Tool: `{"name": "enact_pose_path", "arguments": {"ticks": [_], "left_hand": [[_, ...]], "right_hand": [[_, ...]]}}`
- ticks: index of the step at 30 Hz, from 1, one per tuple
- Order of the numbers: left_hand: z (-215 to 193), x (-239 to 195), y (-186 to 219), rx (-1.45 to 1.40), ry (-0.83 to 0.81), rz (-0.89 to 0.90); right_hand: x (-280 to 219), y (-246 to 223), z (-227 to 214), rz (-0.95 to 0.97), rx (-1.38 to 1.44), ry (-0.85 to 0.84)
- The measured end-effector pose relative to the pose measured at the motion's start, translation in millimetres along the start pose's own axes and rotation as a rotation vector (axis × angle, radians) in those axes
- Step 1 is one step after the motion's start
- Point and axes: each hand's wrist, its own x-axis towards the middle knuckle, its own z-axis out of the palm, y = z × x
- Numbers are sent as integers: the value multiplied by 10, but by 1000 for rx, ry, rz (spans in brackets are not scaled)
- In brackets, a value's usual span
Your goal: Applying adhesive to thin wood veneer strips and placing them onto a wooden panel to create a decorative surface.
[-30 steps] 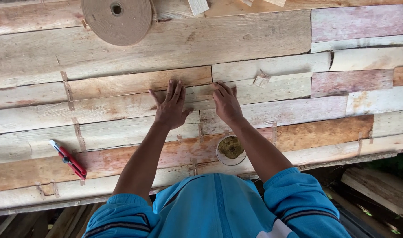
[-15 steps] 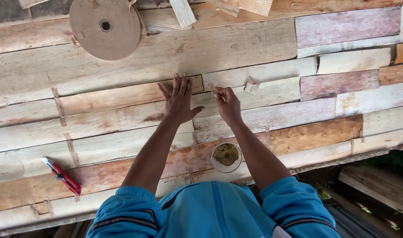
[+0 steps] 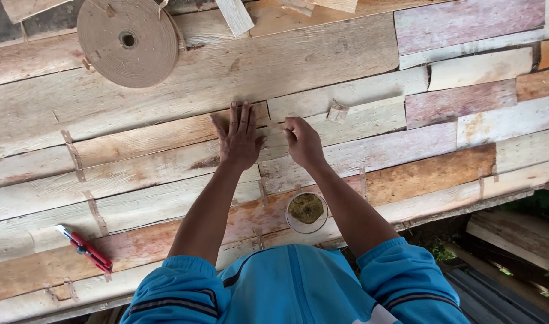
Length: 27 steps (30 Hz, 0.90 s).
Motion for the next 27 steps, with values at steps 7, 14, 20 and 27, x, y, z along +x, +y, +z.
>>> {"name": "enact_pose_path", "arguments": {"ticks": [7,14,20,27], "left_hand": [[33,0,6,-2,19,10],[42,12,11,-3,23,-2],[60,18,5,-5,21,-11],[29,0,12,-1,57,-4]], "right_hand": [[-28,201,-194,-109,-382,41],[-27,370,-128,-96,-413,-13],[-35,418,-92,-103,-424,-17],[11,500,-41,-86,-460,-17]]}}
